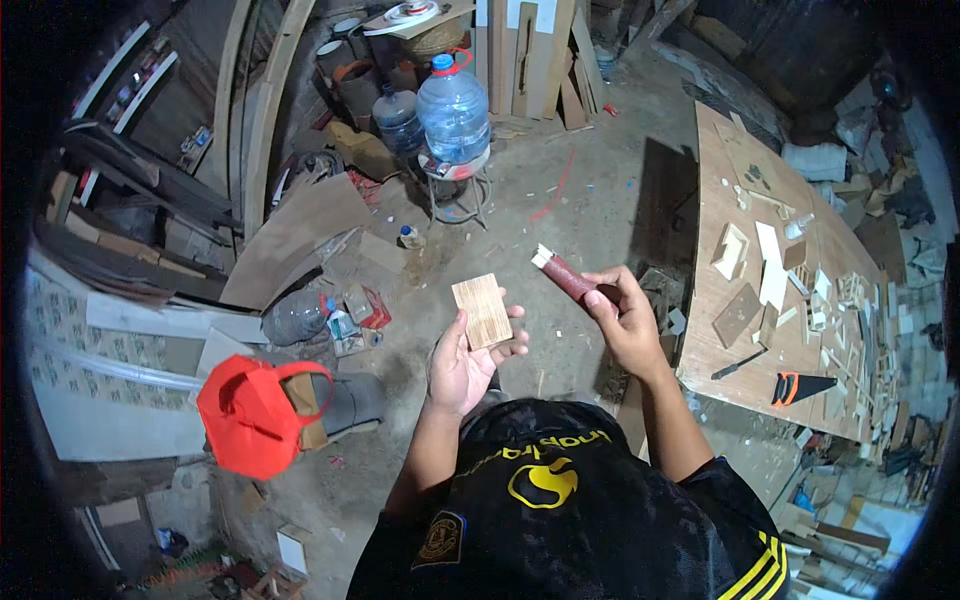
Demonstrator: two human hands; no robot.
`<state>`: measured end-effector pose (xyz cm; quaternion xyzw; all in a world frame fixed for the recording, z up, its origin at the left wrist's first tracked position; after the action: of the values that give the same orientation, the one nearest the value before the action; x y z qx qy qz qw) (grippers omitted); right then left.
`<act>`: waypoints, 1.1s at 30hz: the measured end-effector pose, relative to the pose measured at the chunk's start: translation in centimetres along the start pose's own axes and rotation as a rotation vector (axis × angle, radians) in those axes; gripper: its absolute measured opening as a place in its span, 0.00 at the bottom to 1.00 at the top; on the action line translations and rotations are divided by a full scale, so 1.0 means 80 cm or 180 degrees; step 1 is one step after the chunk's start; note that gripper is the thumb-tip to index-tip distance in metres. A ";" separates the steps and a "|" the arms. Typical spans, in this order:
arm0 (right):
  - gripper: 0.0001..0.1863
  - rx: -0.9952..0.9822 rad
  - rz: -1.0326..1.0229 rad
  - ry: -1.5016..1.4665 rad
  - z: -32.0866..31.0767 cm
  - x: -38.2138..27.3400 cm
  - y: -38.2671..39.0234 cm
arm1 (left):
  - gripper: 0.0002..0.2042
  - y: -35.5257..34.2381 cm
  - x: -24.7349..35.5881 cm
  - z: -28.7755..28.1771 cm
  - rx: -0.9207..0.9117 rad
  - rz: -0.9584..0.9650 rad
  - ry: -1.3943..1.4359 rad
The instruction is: Sand and cut small wooden components to assemble a small box structure.
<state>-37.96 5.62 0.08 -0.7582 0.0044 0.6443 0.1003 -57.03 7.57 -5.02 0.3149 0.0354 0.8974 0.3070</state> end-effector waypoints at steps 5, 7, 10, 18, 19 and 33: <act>0.12 0.0392 -0.0004 0.0296 -0.002 0.000 -0.023 | 0.25 -0.061 0.024 -0.007 -0.0274 -0.0340 -0.0324; 0.12 0.0548 0.0068 0.0416 -0.016 0.008 -0.029 | 0.17 -0.086 0.030 -0.013 -0.0129 -0.0449 -0.1151; 0.12 0.0855 0.0219 0.0369 -0.045 0.025 -0.035 | 0.11 -0.131 0.015 -0.023 -0.0217 -0.0654 -0.1373; 0.12 0.1499 0.0267 0.0151 -0.136 0.059 -0.057 | 0.13 -0.251 -0.026 0.039 -0.0396 -0.0815 -0.1324; 0.12 0.1564 0.0259 0.0115 -0.149 0.067 -0.065 | 0.14 -0.268 -0.036 0.050 -0.0442 -0.0937 -0.1339; 0.16 0.1653 -0.0065 0.0578 -0.321 0.099 -0.201 | 0.18 -0.443 -0.158 0.215 -0.1789 -0.1665 -0.1198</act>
<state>-9.35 18.28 -1.45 -0.7617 0.1708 0.5499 0.2970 -20.43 26.76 -7.28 0.3577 -0.1885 0.6909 0.5992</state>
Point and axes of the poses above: each hand's wrist, its own y-axis away from the middle knuckle, its own z-axis out of the palm, x = y × z, the point moved 9 cm from there along -y, towards the middle knuckle, and after that the axes turned 4 degrees about -z, right-handed, at the moved point
